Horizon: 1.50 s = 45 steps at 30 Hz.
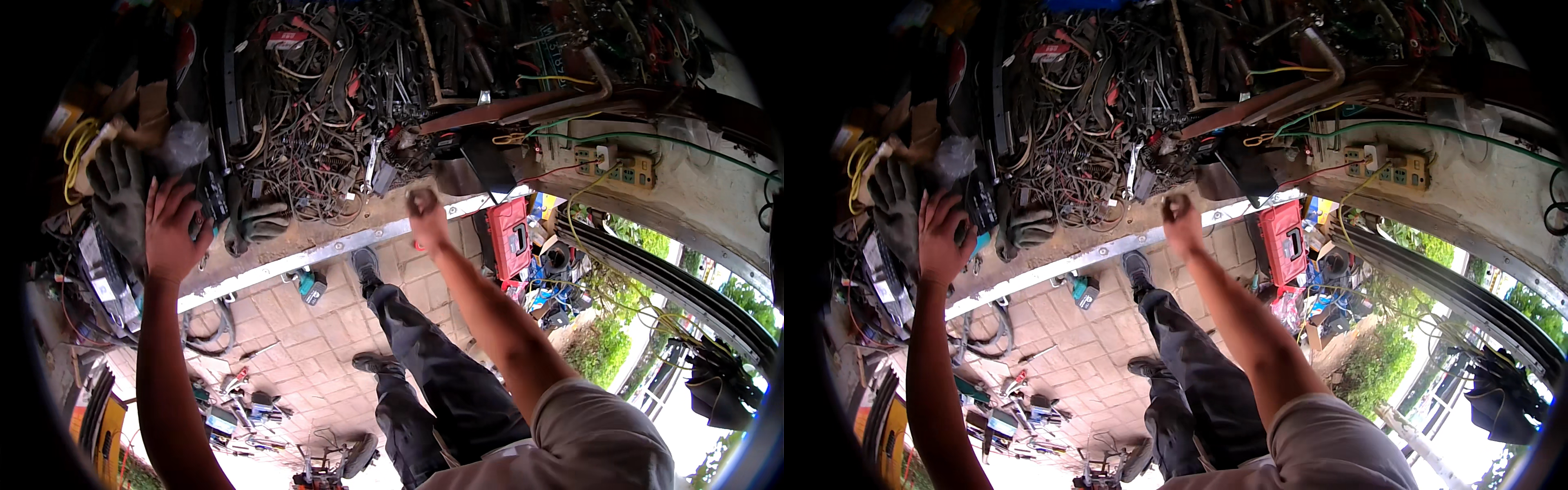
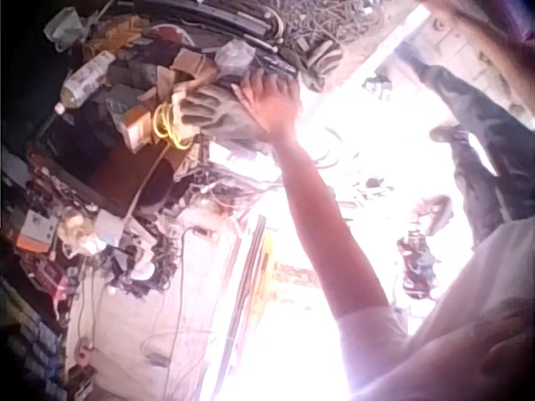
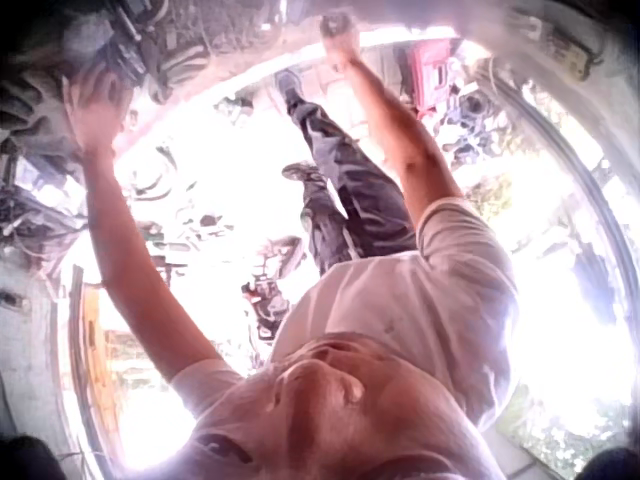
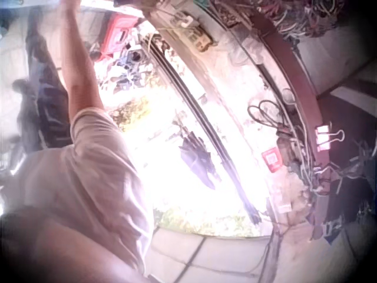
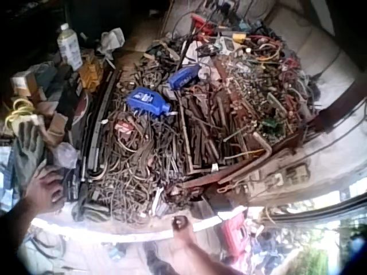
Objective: The person uses an impact wrench and a manual wrench to loosen parts on the rear wheel assembly, removes the wheel by hand, then uses an angle grinder on the frame before using pliers to manipulate small components on the rear brake area.
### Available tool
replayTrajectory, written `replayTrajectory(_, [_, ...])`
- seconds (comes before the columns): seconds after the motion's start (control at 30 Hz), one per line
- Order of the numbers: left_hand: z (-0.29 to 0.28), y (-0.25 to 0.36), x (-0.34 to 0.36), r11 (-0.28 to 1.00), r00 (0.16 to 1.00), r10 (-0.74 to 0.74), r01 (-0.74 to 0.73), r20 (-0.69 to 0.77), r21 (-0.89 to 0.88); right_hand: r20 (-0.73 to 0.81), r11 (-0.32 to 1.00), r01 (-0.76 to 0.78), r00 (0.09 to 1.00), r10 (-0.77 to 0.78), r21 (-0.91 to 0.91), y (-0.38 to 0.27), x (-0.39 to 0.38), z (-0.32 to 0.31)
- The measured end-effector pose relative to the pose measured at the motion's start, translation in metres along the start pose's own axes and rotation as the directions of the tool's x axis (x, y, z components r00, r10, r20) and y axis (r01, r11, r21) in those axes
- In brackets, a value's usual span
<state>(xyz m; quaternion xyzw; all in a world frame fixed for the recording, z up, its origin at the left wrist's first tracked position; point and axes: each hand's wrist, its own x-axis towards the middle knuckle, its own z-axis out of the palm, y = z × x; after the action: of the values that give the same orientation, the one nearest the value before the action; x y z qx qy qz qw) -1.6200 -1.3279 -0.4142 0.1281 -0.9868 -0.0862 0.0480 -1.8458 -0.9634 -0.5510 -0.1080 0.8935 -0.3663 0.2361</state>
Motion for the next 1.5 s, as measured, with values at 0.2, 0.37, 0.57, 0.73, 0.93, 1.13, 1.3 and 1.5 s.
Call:
replayTrajectory(0.2, [0.006, 0.003, 0.011, 0.999, 0.996, 0.031, -0.032, -0.08, -0.007, 0.203, 0.997, 0.014, 0.979, 0.001, -0.073, 0.034, 0.158, 0.019])
replayTrajectory(0.37, [0.007, -0.002, -0.011, 0.998, 0.998, -0.018, 0.022, -0.057, 0.06, -0.076, 0.966, 0.208, 0.972, -0.221, -0.151, 0.024, 0.125, 0.039])
replayTrajectory(0.57, [0.012, -0.002, -0.007, 0.997, 0.996, -0.016, 0.022, -0.085, 0.079, 0.227, 0.744, 0.365, 0.931, -0.286, -0.56, 0.006, 0.141, 0.031])
replayTrajectory(0.73, [0.012, 0.003, 0.006, 0.998, 0.996, -0.01, 0.015, -0.094, 0.057, 0.57, 0.597, 0.46, 0.822, -0.006, -0.658, 0.079, 0.209, 0.028])
replayTrajectory(0.93, [0.012, -0.002, 0.007, 0.999, 0.995, -0.015, 0.02, -0.099, 0.043, 0.129, 0.605, 0.295, 0.944, -0.302, -0.74, 0.074, 0.223, 0.038])
replayTrajectory(1.13, [0.01, -0.002, 0.003, 0.998, 0.997, -0.041, 0.044, -0.064, 0.041, 0.316, 0.239, 0.379, 0.912, -0.261, -0.894, 0.034, 0.165, 0.041])
replayTrajectory(1.3, [0.011, -0.004, 0.002, 0.999, 0.998, -0.046, 0.047, -0.053, 0.027, 0.5, 0.304, 0.467, 0.865, 0.037, -0.831, 0.013, 0.158, 0.034])
replayTrajectory(1.5, [0.011, -0.003, 0.007, 0.999, 0.997, -0.05, 0.05, -0.053, 0.007, 0.381, 0.401, 0.296, 0.912, 0.15, -0.867, -0.002, 0.164, 0.038])
